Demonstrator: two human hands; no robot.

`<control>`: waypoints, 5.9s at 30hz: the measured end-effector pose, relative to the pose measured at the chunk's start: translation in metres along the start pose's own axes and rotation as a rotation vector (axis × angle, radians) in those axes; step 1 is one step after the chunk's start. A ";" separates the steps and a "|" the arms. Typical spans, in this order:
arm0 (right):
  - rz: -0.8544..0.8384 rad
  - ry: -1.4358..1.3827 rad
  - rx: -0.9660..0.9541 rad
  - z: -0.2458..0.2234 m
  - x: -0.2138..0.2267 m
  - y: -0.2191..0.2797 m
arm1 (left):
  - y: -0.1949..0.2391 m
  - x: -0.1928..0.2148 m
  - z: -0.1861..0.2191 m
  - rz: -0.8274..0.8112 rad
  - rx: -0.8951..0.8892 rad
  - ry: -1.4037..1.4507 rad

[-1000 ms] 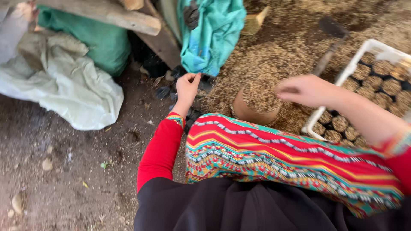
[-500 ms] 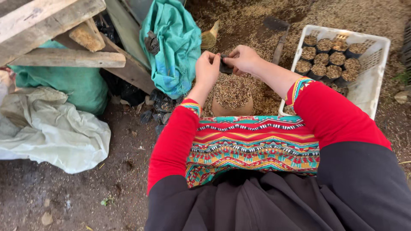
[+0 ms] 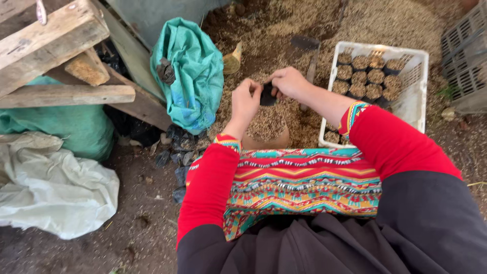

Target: The person scoops loose organic substrate from a large pile into small black plastic seedling pots using a wooden bowl as a temporary container. They then place each filled pot into a white plastic crate. The process is repeated multiple times.

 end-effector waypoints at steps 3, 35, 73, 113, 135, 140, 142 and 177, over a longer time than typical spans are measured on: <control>0.069 0.476 0.185 -0.002 0.007 -0.008 | 0.002 -0.005 -0.002 -0.030 -0.089 -0.161; -0.328 0.417 -0.198 0.155 -0.061 -0.166 | 0.000 -0.003 -0.065 -0.486 0.013 -0.509; -0.385 0.626 0.407 0.063 -0.073 -0.044 | 0.039 -0.051 -0.125 -0.300 0.462 -0.330; -0.355 -0.405 -0.336 0.091 -0.065 -0.096 | 0.033 -0.045 -0.124 -0.246 0.248 -0.321; -0.284 0.462 -0.039 0.160 -0.018 -0.133 | 0.033 -0.035 -0.121 -0.354 0.373 -0.431; -0.166 0.102 -0.809 0.208 -0.046 -0.140 | 0.028 -0.037 -0.111 -0.384 0.224 -0.484; -0.161 0.146 -0.658 0.209 -0.067 -0.153 | 0.028 -0.040 -0.114 -0.433 0.294 -0.485; -0.293 0.692 1.117 0.106 -0.090 -0.046 | 0.042 -0.042 -0.143 -0.242 0.329 -0.331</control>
Point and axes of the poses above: each hand's wrist, its own y-axis away from the middle knuckle, its own x-axis out of the back of the hand, z = x × y, the point moved 3 cm from there along -y, towards the middle knuckle, and after that the axes turned 7 degrees about z, right-handed, at the moved point
